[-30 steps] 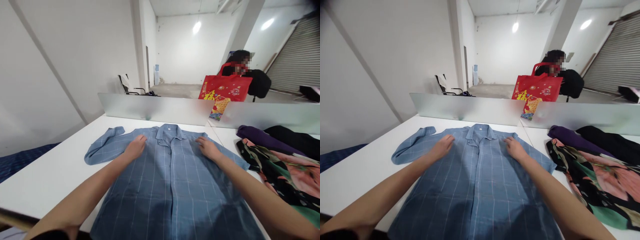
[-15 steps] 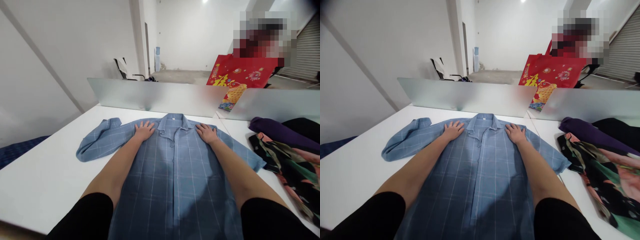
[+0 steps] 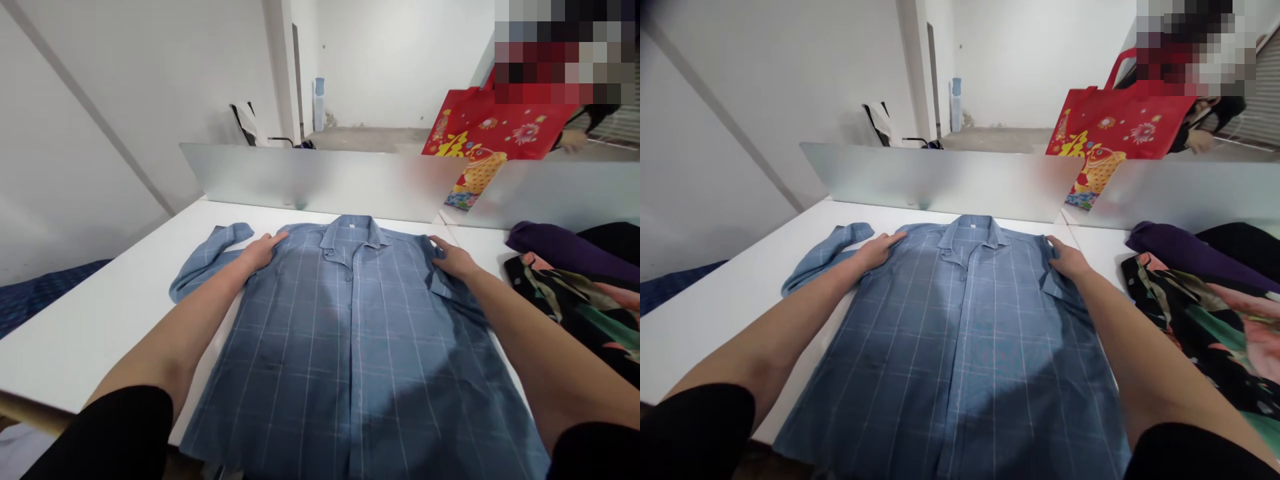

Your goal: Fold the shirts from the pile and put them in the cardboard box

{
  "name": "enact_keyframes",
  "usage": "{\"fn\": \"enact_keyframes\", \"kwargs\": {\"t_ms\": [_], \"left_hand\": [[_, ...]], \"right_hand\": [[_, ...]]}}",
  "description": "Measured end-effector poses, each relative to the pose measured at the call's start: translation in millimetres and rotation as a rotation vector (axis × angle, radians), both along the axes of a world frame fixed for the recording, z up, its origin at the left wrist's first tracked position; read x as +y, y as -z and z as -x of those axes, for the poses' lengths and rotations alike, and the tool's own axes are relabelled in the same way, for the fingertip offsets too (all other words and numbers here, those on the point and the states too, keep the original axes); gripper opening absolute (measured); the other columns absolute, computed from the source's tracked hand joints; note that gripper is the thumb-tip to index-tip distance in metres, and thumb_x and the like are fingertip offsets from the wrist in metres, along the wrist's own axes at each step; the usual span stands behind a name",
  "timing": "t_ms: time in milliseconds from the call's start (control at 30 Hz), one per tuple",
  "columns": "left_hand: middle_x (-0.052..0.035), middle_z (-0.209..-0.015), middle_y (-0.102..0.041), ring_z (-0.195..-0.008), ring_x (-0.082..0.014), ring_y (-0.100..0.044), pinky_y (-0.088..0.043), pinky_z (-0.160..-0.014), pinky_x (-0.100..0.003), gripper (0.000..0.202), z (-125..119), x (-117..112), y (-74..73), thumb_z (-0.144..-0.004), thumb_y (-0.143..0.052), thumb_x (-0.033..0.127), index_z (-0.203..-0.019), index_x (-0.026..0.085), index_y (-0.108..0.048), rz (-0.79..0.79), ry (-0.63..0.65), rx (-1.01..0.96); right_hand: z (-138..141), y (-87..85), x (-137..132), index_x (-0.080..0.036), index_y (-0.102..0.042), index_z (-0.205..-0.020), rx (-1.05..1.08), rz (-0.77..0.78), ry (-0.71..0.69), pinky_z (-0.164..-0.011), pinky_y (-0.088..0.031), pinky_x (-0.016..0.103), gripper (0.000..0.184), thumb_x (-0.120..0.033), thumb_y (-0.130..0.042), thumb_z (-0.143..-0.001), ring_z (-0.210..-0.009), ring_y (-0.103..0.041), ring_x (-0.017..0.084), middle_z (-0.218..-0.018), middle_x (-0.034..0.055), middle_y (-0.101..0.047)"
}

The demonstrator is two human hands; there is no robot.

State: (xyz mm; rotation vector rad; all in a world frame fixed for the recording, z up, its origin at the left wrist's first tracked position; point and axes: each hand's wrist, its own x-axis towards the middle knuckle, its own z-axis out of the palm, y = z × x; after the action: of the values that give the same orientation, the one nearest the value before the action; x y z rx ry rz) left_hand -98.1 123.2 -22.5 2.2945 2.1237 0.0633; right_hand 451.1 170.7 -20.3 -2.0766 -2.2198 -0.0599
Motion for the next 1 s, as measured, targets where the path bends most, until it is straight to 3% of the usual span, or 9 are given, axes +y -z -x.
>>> {"fn": "enact_keyframes", "kwargs": {"t_ms": [67, 167, 267, 400, 500, 633, 733, 833, 1000], "left_hand": [[-0.007, -0.128, -0.049, -0.096, -0.0213, -0.06, -0.044, -0.089, -0.033, 0.058, 1, -1, 4.1, -0.094, -0.03, 0.014, -0.146, 0.038, -0.036, 0.019, 0.077, 0.052], [-0.009, -0.129, -0.046, -0.094, -0.0234, -0.058, -0.044, -0.085, -0.036, 0.055, 0, 3, 3.2, -0.095, -0.027, 0.014, -0.141, 0.037, -0.045, 0.012, 0.097, 0.132], [-0.0115, -0.128, -0.045, -0.102, -0.027, -0.055, -0.043, -0.086, -0.038, 0.046, -7, 18, -8.5, -0.097, -0.031, 0.019, -0.135, 0.031, -0.054, -0.018, 0.117, 0.185], [-0.0142, -0.129, -0.045, -0.107, -0.0292, -0.051, -0.042, -0.088, -0.04, 0.036, -18, 38, -21.6, -0.097, -0.036, 0.022, -0.122, 0.022, -0.062, -0.132, 0.003, 0.149], [-0.0174, -0.13, -0.047, -0.112, -0.0304, -0.049, -0.041, -0.091, -0.043, 0.034, -22, 41, -20.0, -0.095, -0.037, 0.015, -0.117, 0.016, -0.063, -0.18, -0.077, 0.133], [-0.0216, -0.14, -0.043, -0.119, -0.0351, -0.047, -0.039, -0.094, -0.052, 0.035, -38, 27, -11.1, -0.092, -0.037, 0.011, -0.115, 0.013, -0.064, -0.28, -0.013, 0.128], [-0.0146, -0.143, -0.046, -0.128, -0.0287, -0.044, -0.035, -0.105, -0.046, 0.039, -64, 5, -2.5, -0.098, -0.032, 0.019, -0.126, 0.018, -0.059, -0.306, 0.135, 0.111], [-0.0077, -0.15, -0.042, -0.139, -0.0291, -0.033, -0.025, -0.114, -0.051, 0.046, -87, -18, 10.1, -0.1, -0.032, 0.042, -0.141, 0.026, -0.047, -0.227, 0.283, 0.047], [-0.008, -0.16, -0.026, -0.144, -0.0396, -0.02, -0.017, -0.113, -0.064, 0.071, -94, -38, 27.8, -0.093, -0.028, 0.067, -0.152, 0.027, -0.03, -0.096, 0.252, -0.067]], "right_hand": [[4, 3.3, -7, -0.02, -0.038, -0.148, -0.085, 0.048, -0.142, -0.088, -0.043, 0.033, 0.057, -0.017, -0.046, -0.092, -0.099, -0.062, 0.023, -0.124, 0.0147, -0.061], [10, -0.3, -14, -0.024, -0.047, -0.142, -0.292, 0.076, -0.227, -0.082, -0.045, 0.036, 0.049, -0.015, -0.035, -0.096, -0.094, -0.063, 0.025, -0.127, 0.0151, -0.057], [23, -15.0, -4, -0.016, -0.058, -0.129, -0.407, 0.056, -0.157, -0.077, -0.046, 0.039, 0.041, -0.019, -0.032, -0.097, -0.095, -0.062, 0.029, -0.122, 0.0191, -0.058], [44, -30.2, 22, -0.009, -0.059, -0.121, -0.406, -0.025, -0.072, -0.078, -0.046, 0.042, 0.04, -0.014, -0.029, -0.096, -0.099, -0.061, 0.032, -0.118, 0.0244, -0.058], [50, -25.5, 31, -0.008, -0.064, -0.112, -0.406, -0.028, 0.005, -0.082, -0.044, 0.045, 0.037, -0.01, -0.032, -0.092, -0.1, -0.059, 0.032, -0.114, 0.0236, -0.061], [62, -17.9, 26, -0.011, -0.07, -0.101, -0.389, -0.151, 0.064, -0.089, -0.038, 0.054, 0.034, -0.01, -0.039, -0.089, -0.111, -0.052, 0.035, -0.116, 0.0215, -0.062], [98, -25.5, 17, -0.012, -0.069, -0.107, -0.225, -0.287, -0.043, -0.087, -0.04, 0.045, 0.035, -0.018, -0.037, -0.092, -0.11, -0.053, 0.032, -0.115, 0.0197, -0.063], [158, -33.1, 3, -0.019, -0.068, -0.108, -0.029, -0.2, -0.273, -0.082, -0.041, 0.034, 0.034, -0.031, -0.039, -0.095, -0.1, -0.059, 0.025, -0.109, 0.0112, -0.067], [243, -18.9, -19, -0.017, -0.066, -0.111, -0.114, -0.094, -0.395, -0.092, -0.037, 0.041, 0.039, -0.045, -0.051, -0.089, -0.109, -0.056, 0.031, -0.116, 0.0145, -0.065]]}}
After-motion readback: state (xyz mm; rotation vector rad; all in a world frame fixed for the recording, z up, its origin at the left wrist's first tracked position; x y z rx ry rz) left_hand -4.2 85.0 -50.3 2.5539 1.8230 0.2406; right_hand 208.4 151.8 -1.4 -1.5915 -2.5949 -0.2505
